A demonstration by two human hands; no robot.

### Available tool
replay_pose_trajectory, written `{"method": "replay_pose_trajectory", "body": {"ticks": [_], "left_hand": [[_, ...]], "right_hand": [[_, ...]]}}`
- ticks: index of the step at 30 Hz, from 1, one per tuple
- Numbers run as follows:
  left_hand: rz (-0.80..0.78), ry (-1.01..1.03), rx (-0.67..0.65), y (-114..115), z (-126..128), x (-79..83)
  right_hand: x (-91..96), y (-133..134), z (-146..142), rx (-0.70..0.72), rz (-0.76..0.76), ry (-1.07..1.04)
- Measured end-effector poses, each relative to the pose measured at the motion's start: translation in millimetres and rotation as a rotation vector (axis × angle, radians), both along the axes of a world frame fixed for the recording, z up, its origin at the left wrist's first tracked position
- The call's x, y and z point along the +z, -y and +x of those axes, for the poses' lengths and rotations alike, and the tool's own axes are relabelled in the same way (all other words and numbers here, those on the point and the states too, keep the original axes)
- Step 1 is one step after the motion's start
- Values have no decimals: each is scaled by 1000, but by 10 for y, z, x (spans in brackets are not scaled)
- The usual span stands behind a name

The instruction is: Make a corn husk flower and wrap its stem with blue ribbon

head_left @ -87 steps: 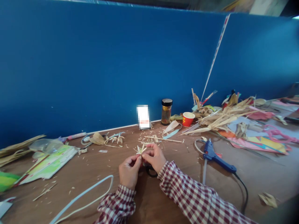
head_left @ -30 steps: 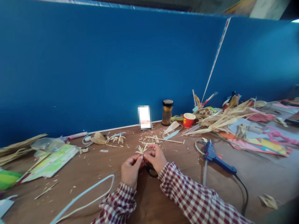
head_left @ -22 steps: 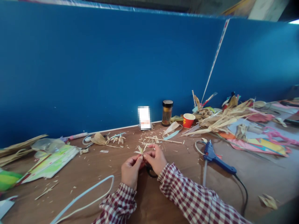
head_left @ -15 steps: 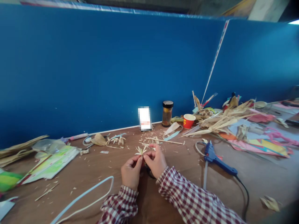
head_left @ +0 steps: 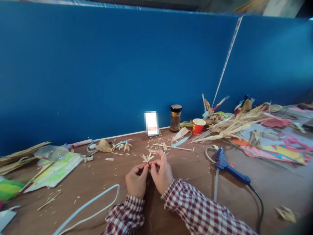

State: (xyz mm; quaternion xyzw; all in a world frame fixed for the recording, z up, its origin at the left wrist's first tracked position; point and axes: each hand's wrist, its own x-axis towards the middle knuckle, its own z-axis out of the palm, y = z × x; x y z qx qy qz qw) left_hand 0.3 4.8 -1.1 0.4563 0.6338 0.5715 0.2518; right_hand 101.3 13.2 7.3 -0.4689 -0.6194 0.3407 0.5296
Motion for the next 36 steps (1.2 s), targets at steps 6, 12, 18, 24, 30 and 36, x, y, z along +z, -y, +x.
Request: {"method": "replay_pose_trajectory", "body": {"ticks": [6,12,18,24,30,36], "left_hand": [[46,-35,9,7,2,-18],[58,-70,-6,2,-13,-46],[59,-47,-23,-2,-10,-45],[52,6,-36,-11,-6,-49],[50,54,-35,-7,4,-48],[51,39,-29,-6,3,-49]], "right_hand": [[-7,21,4,3,56,67],[-7,40,-11,-17,55,118],[-4,56,-21,-25,54,103],[-18,51,-19,-42,63,114],[-11,50,-22,-54,75,136],[-13,55,-32,-59,71,134]]}}
